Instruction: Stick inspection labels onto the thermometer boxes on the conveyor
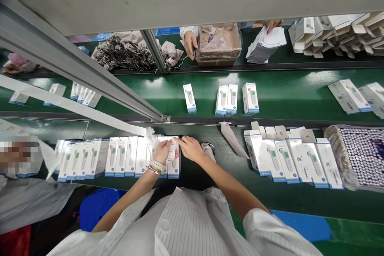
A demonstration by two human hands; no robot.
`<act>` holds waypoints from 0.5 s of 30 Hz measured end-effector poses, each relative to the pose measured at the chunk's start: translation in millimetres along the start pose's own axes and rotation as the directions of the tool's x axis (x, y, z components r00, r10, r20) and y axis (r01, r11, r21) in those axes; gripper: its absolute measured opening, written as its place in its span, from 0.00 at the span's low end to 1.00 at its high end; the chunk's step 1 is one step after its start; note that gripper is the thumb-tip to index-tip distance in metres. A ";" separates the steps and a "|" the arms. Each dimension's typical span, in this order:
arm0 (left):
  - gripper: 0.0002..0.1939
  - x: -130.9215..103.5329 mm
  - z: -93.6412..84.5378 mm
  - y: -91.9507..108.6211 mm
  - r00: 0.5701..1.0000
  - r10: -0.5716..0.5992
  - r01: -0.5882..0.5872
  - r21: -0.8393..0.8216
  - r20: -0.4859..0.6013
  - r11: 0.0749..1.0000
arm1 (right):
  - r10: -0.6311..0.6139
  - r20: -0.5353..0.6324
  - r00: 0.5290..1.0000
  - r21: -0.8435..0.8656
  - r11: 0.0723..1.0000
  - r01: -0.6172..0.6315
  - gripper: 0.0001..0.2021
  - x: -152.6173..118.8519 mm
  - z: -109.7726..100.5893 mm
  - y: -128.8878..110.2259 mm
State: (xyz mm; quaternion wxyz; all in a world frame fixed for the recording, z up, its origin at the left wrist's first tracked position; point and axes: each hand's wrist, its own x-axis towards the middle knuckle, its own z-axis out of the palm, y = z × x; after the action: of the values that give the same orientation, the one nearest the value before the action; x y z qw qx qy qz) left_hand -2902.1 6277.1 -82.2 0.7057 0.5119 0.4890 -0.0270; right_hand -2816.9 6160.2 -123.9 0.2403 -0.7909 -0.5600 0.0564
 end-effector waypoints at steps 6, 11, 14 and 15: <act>0.12 -8.3 -9.8 -1.6 1.000 -0.015 0.015 -0.062 0.001 0.998 | -0.027 0.104 0.994 -0.041 0.999 0.032 0.20 4.4 -6.2 3.1; 0.14 -11.7 -28.4 -6.4 0.998 -0.008 0.014 -0.102 0.058 0.995 | 0.079 0.293 0.953 0.039 0.995 -0.094 0.27 24.3 -14.1 1.5; 0.14 -12.7 -38.5 -9.2 0.995 0.012 -0.002 -0.106 0.095 0.994 | 0.176 0.403 0.898 0.131 0.960 -0.247 0.30 36.6 -20.1 5.3; 0.14 -13.9 -41.3 -9.5 0.995 0.019 -0.008 -0.113 0.102 0.994 | 0.210 0.430 0.878 0.155 0.941 -0.301 0.30 39.2 -21.6 7.0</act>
State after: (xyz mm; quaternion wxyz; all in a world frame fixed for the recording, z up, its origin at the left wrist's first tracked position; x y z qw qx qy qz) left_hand -2941.9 6297.1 -78.7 0.7578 0.4726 0.4493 -0.0208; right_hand -2788.8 6187.4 -101.0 0.1938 -0.7978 -0.4780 0.3121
